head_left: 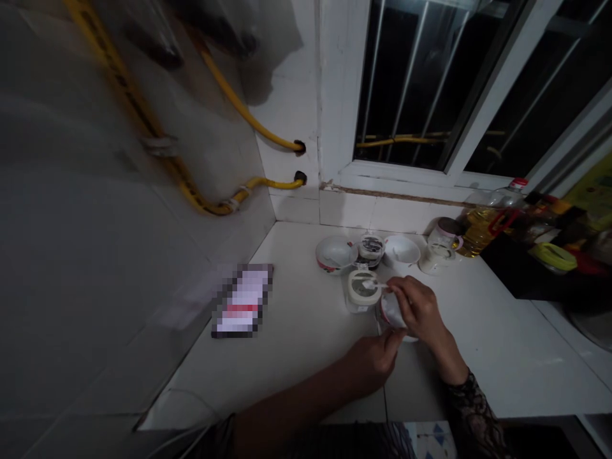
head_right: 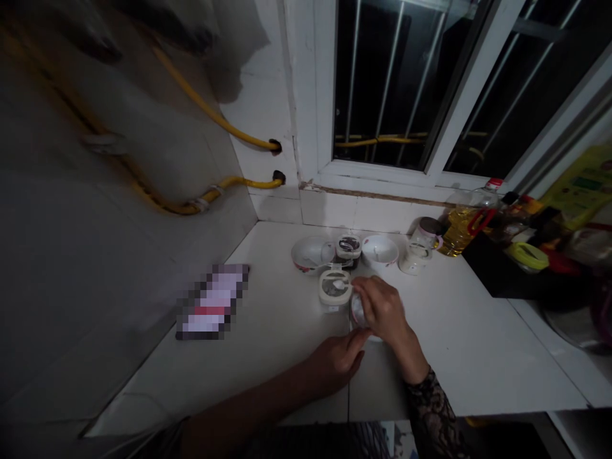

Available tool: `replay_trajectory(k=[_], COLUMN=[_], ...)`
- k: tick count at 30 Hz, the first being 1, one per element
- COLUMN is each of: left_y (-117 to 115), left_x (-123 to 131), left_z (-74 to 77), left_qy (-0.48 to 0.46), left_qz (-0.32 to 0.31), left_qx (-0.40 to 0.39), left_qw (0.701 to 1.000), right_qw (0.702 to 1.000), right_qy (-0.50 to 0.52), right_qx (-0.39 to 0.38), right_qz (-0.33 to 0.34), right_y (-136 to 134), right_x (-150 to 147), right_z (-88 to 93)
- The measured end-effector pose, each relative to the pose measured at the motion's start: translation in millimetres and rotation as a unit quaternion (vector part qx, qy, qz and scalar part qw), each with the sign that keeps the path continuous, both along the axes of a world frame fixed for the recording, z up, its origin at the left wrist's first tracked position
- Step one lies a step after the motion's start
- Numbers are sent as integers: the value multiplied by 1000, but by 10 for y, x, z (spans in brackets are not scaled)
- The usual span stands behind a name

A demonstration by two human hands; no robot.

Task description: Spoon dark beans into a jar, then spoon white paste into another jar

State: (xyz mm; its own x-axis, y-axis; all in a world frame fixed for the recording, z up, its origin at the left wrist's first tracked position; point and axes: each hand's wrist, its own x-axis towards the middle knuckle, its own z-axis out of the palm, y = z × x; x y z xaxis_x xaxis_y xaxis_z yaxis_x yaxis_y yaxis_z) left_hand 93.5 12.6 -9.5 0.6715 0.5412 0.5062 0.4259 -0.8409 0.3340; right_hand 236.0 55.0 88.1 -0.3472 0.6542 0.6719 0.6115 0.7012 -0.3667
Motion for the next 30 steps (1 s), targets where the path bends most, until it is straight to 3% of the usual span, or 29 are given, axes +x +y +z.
replay_trajectory(k=[7,13,18,22,25,30], left_y=[-4,-7,-10,-10,-13,-14], left_x=[-14,-21,-25,-23,-22,-28], left_z=[29,28,52,58,65,72], left_qy=[-24,-23,-10,-8,-18,-26], left_qz=[-3,2,4,2,1,-2], left_qx=[15,17,16,17,28,30], left_qw=[1000,1000,1000,1000,999,999], right_qw=[958,970,978,974,966,947], right_qy=[212,94,4,-47,-32,106], right_qx=[-119,-117,-99,-143,-188,-228], right_qz=[-155,-193,-185,-172,-175,-200], right_y=[-5,20,48,77,98,143], right_x=[428,690,631,571,562,618], right_z=[49,59,55,23,-7,-24])
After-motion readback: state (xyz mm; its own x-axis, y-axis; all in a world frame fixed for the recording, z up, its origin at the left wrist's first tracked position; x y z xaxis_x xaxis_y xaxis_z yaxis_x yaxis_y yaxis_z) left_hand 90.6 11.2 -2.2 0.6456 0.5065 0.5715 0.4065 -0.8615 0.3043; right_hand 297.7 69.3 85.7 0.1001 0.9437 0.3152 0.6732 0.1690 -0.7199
